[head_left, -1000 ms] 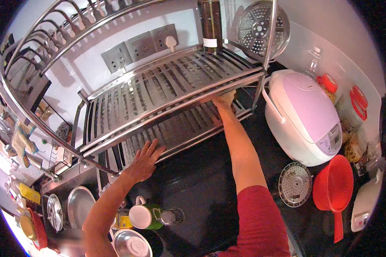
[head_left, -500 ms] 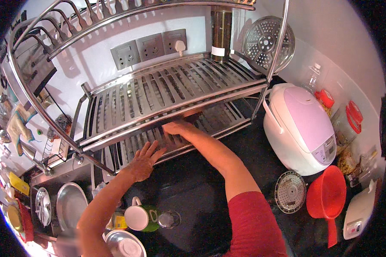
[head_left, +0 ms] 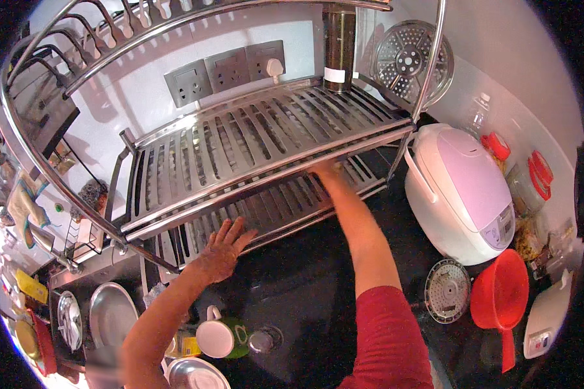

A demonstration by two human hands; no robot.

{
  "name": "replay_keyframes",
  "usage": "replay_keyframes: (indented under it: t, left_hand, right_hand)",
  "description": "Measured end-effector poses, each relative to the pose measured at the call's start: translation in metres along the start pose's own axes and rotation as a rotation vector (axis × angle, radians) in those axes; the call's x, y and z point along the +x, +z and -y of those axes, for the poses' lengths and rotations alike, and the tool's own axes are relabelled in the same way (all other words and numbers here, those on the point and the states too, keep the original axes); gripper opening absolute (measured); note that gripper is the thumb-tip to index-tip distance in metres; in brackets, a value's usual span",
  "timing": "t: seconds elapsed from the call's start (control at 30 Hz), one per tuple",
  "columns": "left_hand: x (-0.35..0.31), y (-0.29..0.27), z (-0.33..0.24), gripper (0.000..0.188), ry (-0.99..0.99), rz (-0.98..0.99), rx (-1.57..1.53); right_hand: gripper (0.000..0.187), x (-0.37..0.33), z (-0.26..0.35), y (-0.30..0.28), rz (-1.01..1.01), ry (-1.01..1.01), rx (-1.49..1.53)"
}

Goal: The person wipes a metal dish rack with a brown cloth, cleaning the shelves and frame. They then wipe a metal steamer insert and a stainless steel thermos before placing them back on the rack. Finally, they wipe the countertop area beneath the rack.

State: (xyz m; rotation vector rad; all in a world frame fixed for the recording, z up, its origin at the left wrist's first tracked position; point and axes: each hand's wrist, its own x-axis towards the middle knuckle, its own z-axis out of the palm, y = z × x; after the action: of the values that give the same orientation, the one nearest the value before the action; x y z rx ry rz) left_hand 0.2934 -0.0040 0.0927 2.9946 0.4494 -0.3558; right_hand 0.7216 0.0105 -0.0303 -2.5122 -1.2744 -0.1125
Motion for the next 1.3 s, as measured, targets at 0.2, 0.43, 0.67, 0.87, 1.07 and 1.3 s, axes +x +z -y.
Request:
replay_keyframes:
  t: [0.2, 0.43, 0.67, 0.87, 1.07, 1.3]
  left_hand:
    - [-0.009, 0.0, 0.002, 0.083, -0.042, 0.011, -0.029]
    - [-0.01, 0.01, 0.012, 0.079, -0.04, -0.047, -0.024]
    - [-0.014, 0.007, 0.011, 0.085, -0.027, -0.067, -0.039]
    - [-0.01, 0.005, 0.012, 0.082, 0.032, -0.046, -0.052]
    - [-0.016, 0.01, 0.013, 0.082, -0.011, -0.047, -0.066]
    - [-0.012, -0.004, 0.003, 0.081, -0.061, 0.025, -0.073]
  right_hand:
    - [0.05, -0.06, 0.16, 0.003, -0.501, -0.406, 0.837]
    - [0.033, -0.121, 0.161, -0.067, -0.129, -0.531, 0.179]
    - [0.039, -0.114, 0.129, -0.098, 0.342, -0.635, 0.423]
    - [0.05, -0.035, 0.016, -0.047, -0.39, -0.254, 0.299]
    - [0.047, -0.048, 0.019, -0.059, -0.148, -0.106, -0.186]
    - [0.033, -0.11, 0.026, -0.107, 0.154, -0.169, -0.224]
